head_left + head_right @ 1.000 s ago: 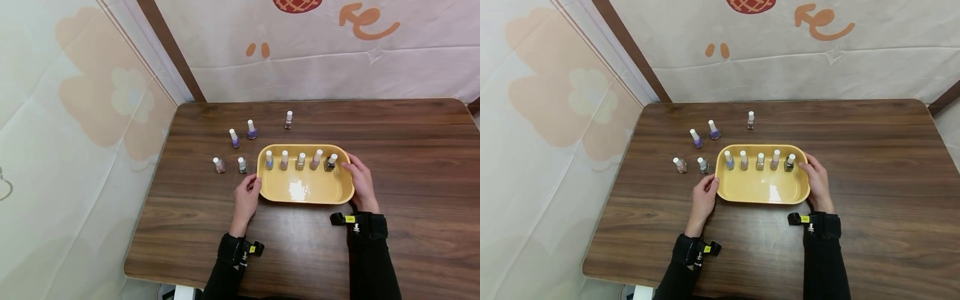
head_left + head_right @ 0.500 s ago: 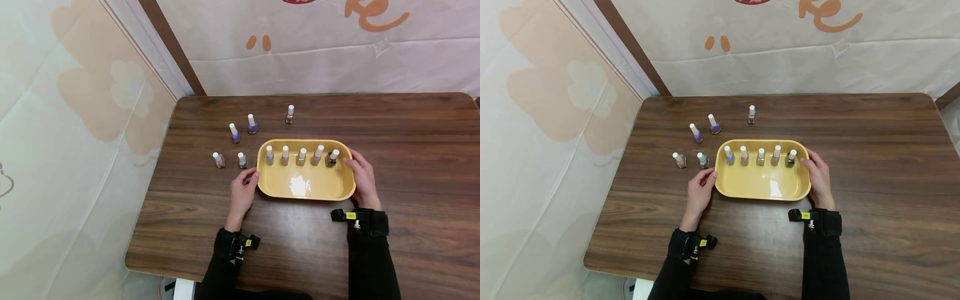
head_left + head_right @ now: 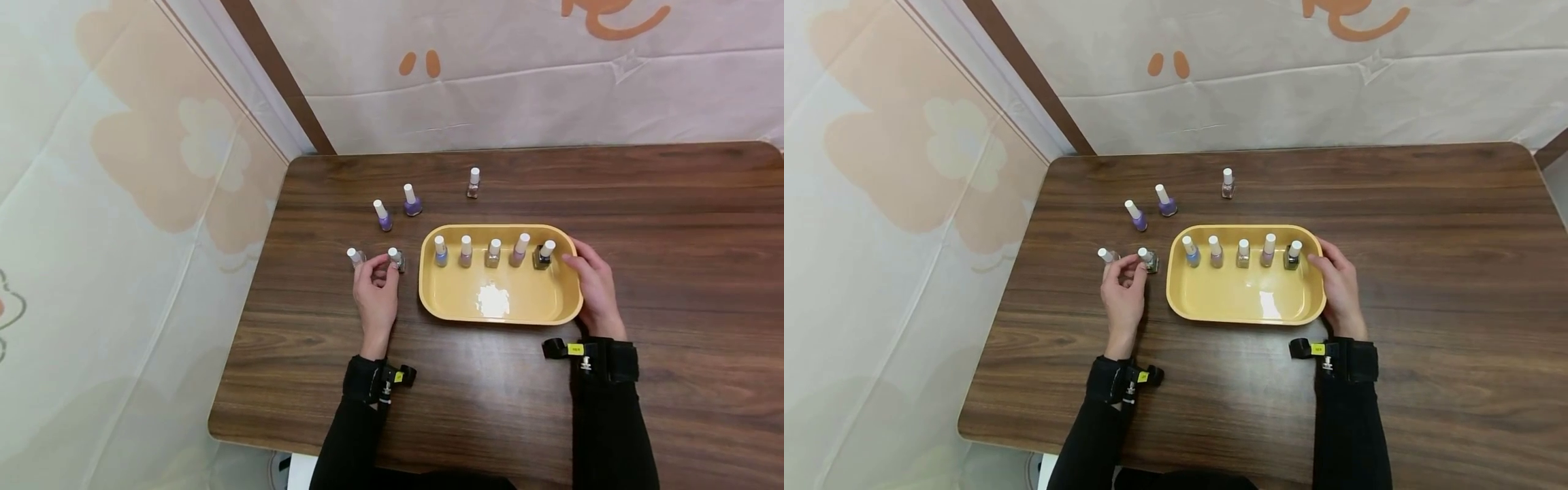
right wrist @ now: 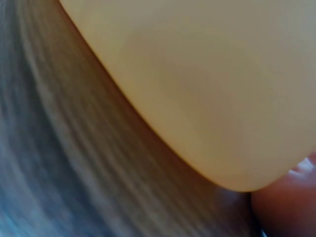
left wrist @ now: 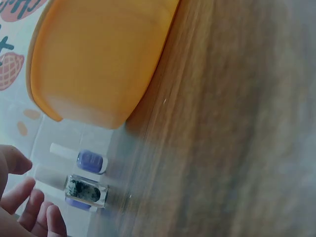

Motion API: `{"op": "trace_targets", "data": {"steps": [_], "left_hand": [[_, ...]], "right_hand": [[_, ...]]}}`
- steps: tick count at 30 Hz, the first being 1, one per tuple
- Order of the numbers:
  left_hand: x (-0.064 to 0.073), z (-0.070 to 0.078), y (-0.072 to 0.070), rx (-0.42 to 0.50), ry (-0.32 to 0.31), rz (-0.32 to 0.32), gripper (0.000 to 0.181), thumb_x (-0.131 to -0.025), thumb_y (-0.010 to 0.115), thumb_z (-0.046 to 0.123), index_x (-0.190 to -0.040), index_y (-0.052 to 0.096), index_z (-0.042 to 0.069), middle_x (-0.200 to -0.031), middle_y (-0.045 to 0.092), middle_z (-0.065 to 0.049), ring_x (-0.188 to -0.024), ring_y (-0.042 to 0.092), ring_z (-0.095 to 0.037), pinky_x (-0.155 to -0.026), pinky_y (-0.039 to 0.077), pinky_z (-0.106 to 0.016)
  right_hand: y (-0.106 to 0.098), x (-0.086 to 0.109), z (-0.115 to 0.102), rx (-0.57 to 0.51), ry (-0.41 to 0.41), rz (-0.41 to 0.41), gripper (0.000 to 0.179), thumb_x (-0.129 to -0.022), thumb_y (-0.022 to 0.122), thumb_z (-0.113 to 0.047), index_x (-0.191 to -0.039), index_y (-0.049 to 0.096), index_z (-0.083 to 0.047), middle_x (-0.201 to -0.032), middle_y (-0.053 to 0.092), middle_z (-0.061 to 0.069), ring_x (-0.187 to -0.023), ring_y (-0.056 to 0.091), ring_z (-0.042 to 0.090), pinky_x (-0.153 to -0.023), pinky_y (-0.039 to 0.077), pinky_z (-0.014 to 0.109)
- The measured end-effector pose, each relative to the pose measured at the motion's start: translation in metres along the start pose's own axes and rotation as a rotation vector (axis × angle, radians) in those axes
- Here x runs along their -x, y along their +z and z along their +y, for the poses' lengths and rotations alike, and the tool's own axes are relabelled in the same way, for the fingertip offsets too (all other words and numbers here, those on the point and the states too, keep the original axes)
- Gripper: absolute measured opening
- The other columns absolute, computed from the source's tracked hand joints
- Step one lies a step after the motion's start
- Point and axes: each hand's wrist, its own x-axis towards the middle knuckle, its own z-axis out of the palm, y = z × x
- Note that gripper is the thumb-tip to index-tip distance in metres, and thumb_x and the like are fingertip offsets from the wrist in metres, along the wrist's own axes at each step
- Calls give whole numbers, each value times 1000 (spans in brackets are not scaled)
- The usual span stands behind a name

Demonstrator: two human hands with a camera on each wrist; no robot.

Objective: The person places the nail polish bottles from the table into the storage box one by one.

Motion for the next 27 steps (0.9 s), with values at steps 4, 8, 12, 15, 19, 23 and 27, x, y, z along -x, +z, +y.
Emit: {"op": "trace_targets", "data": {"steps": [4, 8, 12, 15, 19, 23, 27], "left_hand": [[-5, -2, 2, -48, -21, -11, 26, -87, 68, 15, -111, 66, 5, -108, 59, -12, -96, 59, -23, -72, 50, -24], [-10, -4, 4, -51, -22, -45, 31, -87, 68, 15, -115, 64, 5, -114, 60, -13, -107, 58, -27, -78, 54, -37], [-15, -5, 6, -47, -35, -84, 32, -87, 69, 14, -116, 63, 3, -115, 62, -16, -106, 59, -31, -81, 55, -42], [-18, -5, 7, -43, -57, -108, 33, -87, 69, 13, -117, 63, 3, -115, 64, -16, -104, 61, -31, -81, 55, -41], [-20, -6, 8, -38, -75, -128, 30, -87, 69, 12, -115, 64, 3, -114, 67, -15, -101, 63, -28, -79, 55, -39], [-21, -8, 8, -48, -94, -140, 26, -88, 68, 13, -113, 66, 4, -111, 68, -14, -96, 65, -26, -76, 55, -35], [-22, -8, 8, -55, -107, -148, 26, -88, 68, 13, -112, 66, 5, -111, 68, -14, -95, 65, -26, -76, 55, -34]], "right_hand": [[1, 0, -1, 12, 2, 0, 43, -92, 64, -16, -133, 56, -8, -119, 56, -5, -101, 61, 3, -83, 52, 13], [1, 0, -1, 30, 12, -5, 46, -93, 64, -19, -136, 54, -8, -123, 54, -4, -104, 59, 3, -84, 51, 12], [1, -1, -1, 45, 18, -3, 46, -94, 63, -20, -137, 52, -8, -124, 53, -4, -105, 58, 3, -84, 51, 12], [1, -1, -1, 49, 13, -3, 46, -94, 63, -20, -137, 53, -8, -123, 54, -4, -104, 58, 4, -84, 51, 12], [0, -1, -1, 43, 3, -7, 44, -94, 63, -20, -135, 54, -8, -121, 54, -5, -103, 59, 3, -83, 52, 13], [0, 0, 0, 21, -5, -9, 40, -93, 63, -18, -131, 57, -8, -119, 56, -5, -101, 60, 3, -83, 52, 13], [0, 0, 1, 9, -10, -6, 38, -93, 63, -17, -130, 58, -8, -117, 57, -5, -100, 61, 3, -83, 52, 14]]}}
